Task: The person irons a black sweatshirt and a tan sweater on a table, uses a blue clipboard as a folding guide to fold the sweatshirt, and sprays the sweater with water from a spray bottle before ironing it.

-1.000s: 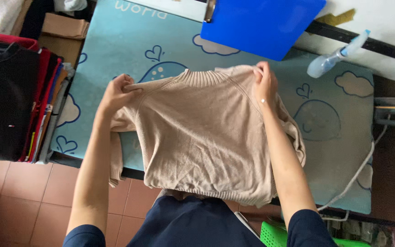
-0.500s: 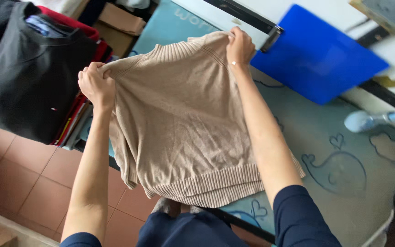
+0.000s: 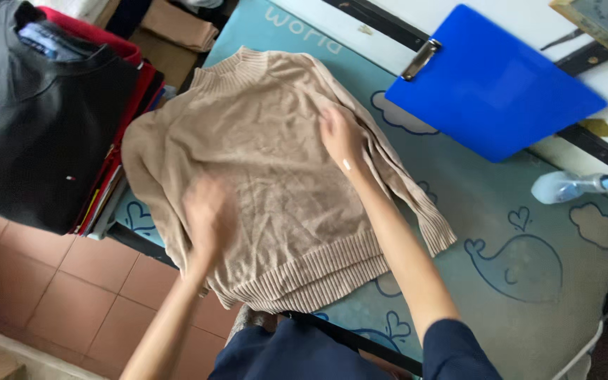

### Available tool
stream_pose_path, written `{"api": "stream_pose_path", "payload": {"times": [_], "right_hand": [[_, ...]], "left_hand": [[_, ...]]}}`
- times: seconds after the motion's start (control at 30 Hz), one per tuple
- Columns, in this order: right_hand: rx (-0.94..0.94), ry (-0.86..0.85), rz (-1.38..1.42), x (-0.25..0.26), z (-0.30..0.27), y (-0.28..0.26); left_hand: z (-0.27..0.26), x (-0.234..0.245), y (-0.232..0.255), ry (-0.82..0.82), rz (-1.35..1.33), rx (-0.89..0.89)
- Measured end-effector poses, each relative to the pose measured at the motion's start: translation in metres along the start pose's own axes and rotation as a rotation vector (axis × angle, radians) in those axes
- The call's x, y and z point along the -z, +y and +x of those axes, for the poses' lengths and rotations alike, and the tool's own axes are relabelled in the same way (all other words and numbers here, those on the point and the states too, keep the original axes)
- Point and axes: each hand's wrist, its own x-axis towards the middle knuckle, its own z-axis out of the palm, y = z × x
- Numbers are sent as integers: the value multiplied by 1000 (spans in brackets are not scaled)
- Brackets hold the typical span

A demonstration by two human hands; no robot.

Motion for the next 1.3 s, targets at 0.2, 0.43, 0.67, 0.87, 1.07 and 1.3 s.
{"api": "stream_pose_path", "payload": {"times": [0.2,0.43,0.67,0.87,1.07,1.3], "right_hand": [[-710,-207,-576,82,-114,78],[-652,-251,-488,107,-85,85],[-29,141,282,87,-24,36],[-258,67,14,97,-105,29],[-527,175,-158,118,-264,77],[-532,148,-457,80,-343,60]], "left_hand": [[-157,-19,95,-427,-496,-47],[-192,-17,124,-597,-233,-126],[-219,-26,134,-557,-70,-83],[-246,-16,117,-356,-212,-60],[-244,-19,100,-310,-339,-33],[-219,-12,126,-541,-302,-23]]}}
